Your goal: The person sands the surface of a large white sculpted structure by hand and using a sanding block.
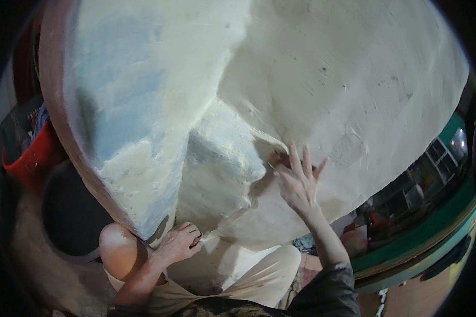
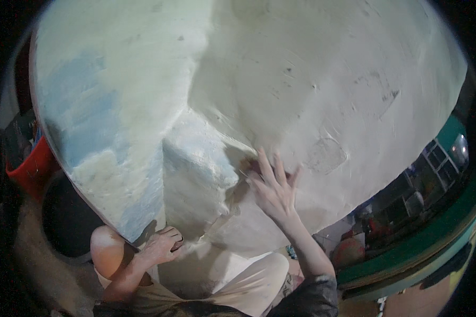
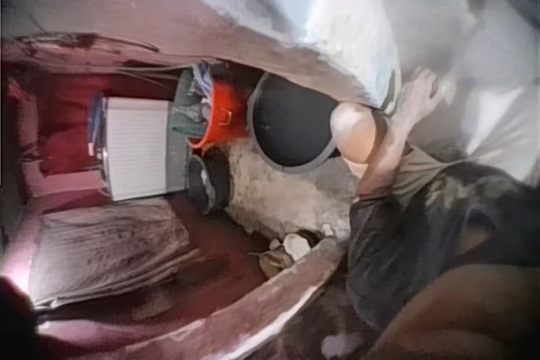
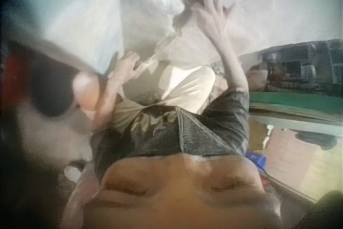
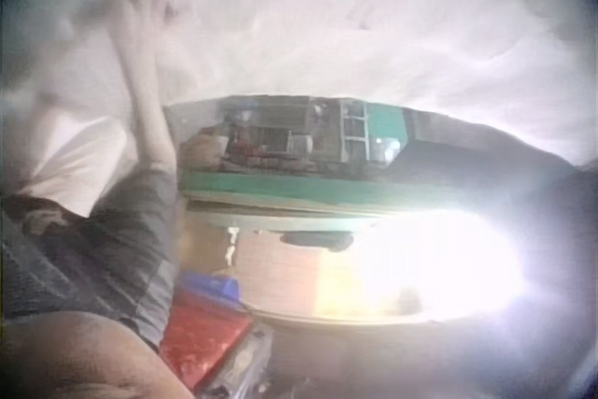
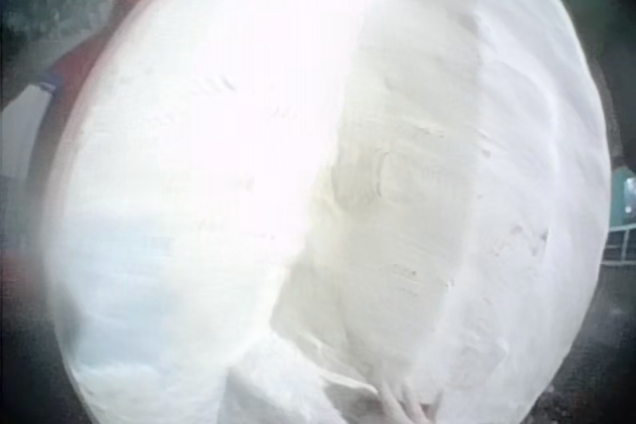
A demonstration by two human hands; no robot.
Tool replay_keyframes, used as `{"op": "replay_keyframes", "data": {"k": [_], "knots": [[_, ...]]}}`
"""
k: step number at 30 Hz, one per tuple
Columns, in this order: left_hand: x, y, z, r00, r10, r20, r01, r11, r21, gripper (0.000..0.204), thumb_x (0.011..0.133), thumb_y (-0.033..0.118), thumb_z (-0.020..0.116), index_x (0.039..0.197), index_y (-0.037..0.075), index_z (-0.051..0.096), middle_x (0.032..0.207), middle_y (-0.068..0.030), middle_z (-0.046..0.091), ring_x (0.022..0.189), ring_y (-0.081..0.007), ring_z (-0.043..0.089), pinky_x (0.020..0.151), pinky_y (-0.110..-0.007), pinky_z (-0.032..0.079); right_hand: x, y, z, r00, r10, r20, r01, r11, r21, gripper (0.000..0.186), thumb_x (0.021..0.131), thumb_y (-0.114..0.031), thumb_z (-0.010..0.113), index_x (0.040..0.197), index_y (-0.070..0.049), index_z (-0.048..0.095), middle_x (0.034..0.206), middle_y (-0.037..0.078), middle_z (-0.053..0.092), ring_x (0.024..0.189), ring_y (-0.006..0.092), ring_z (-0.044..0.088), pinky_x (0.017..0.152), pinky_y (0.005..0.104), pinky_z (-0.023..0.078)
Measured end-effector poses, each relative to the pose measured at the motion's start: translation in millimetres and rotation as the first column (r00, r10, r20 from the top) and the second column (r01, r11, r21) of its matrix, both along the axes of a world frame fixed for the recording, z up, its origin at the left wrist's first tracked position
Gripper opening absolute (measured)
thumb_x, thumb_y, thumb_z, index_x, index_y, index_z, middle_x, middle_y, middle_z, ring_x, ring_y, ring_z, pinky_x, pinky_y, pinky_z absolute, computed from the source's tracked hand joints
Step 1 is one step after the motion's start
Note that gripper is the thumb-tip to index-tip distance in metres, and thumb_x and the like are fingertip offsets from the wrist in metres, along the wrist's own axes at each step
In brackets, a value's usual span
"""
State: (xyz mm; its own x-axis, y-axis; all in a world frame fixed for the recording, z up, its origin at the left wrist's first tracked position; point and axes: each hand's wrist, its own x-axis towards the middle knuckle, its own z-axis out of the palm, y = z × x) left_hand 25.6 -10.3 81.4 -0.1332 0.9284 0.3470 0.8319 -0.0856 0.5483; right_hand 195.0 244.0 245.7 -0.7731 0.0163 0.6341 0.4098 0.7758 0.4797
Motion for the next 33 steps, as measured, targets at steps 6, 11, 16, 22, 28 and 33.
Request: {"op": "replay_keyframes", "data": {"k": [6,11,16,22,28,33], "knots": [[2.3,5.9,-4.1,0.999,-0.042,0.013,0.041,0.998,0.056,0.015,0.077,0.018,0.061,0.075,0.004,0.056,0.081,-0.0103,0.054,0.086,-0.0272,0.055,0.074,-0.038,0.049,-47.7,-26.7,29.4,0.999,0.039,-0.022,-0.040,0.998,-0.047,0.017,0.082,-0.028,0.062,0.093,-0.020,0.072,0.151,0.007,0.030,0.140,0.0314,0.024,0.107,0.0640,-0.003],[-1.8,3.8,-8.6,0.999,-0.017,-0.046,0.017,1.000,0.002,0.016,0.078,0.018,0.061,0.075,0.003,0.055,0.081,-0.0101,0.053,0.086,-0.0272,0.055,0.073,-0.038,0.049,-89.3,-34.3,59.3,0.991,0.132,-0.029,-0.132,0.991,-0.009,0.018,0.084,-0.028,0.060,0.095,-0.020,0.071,0.151,0.007,0.029,0.140,0.0311,0.023,0.109,0.0611,-0.002],[-4.4,1.8,-7.7,1.000,0.001,-0.013,-0.001,0.999,0.052,0.018,0.078,0.020,0.062,0.076,0.003,0.056,0.083,-0.0094,0.053,0.087,-0.0266,0.054,0.073,-0.038,0.049,-11.8,0.6,24.5,0.998,-0.020,-0.054,0.025,0.996,0.088,0.022,0.087,-0.028,0.056,0.102,-0.021,0.071,0.151,0.013,0.028,0.142,0.0347,0.017,0.109,0.0590,-0.008],[0.3,3.6,-4.1,0.998,-0.066,0.024,0.064,0.997,0.049,0.017,0.077,0.020,0.062,0.076,0.004,0.056,0.083,-0.0094,0.053,0.089,-0.0265,0.054,0.072,-0.038,0.049,-0.7,-4.2,26.4,0.997,-0.070,-0.038,0.072,0.996,0.045,0.024,0.088,-0.027,0.055,0.105,-0.021,0.071,0.151,0.014,0.025,0.141,0.0359,0.015,0.108,0.0614,-0.008],[-0.1,3.8,-11.7,0.998,-0.040,-0.038,0.040,0.999,0.015,0.017,0.078,0.019,0.061,0.072,0.004,0.055,0.079,-0.0098,0.053,0.085,-0.0275,0.054,0.074,-0.038,0.048,-78.2,-24.5,52.4,0.990,0.136,-0.020,-0.136,0.990,0.025,0.015,0.082,-0.028,0.062,0.090,-0.020,0.072,0.152,0.005,0.026,0.141,0.0283,0.022,0.107,0.0647,-0.003],[-7.7,-4.0,-6.4,1.000,-0.014,-0.015,0.014,1.000,-0.008,0.019,0.079,0.019,0.061,0.071,0.003,0.054,0.079,-0.0110,0.053,0.087,-0.0284,0.054,0.077,-0.039,0.047,-39.7,-15.3,32.0,1.000,-0.027,0.014,0.026,0.998,0.049,0.024,0.083,-0.032,0.063,0.103,-0.024,0.071,0.153,0.004,0.023,0.142,0.0279,0.016,0.108,0.0628,-0.009]]}}
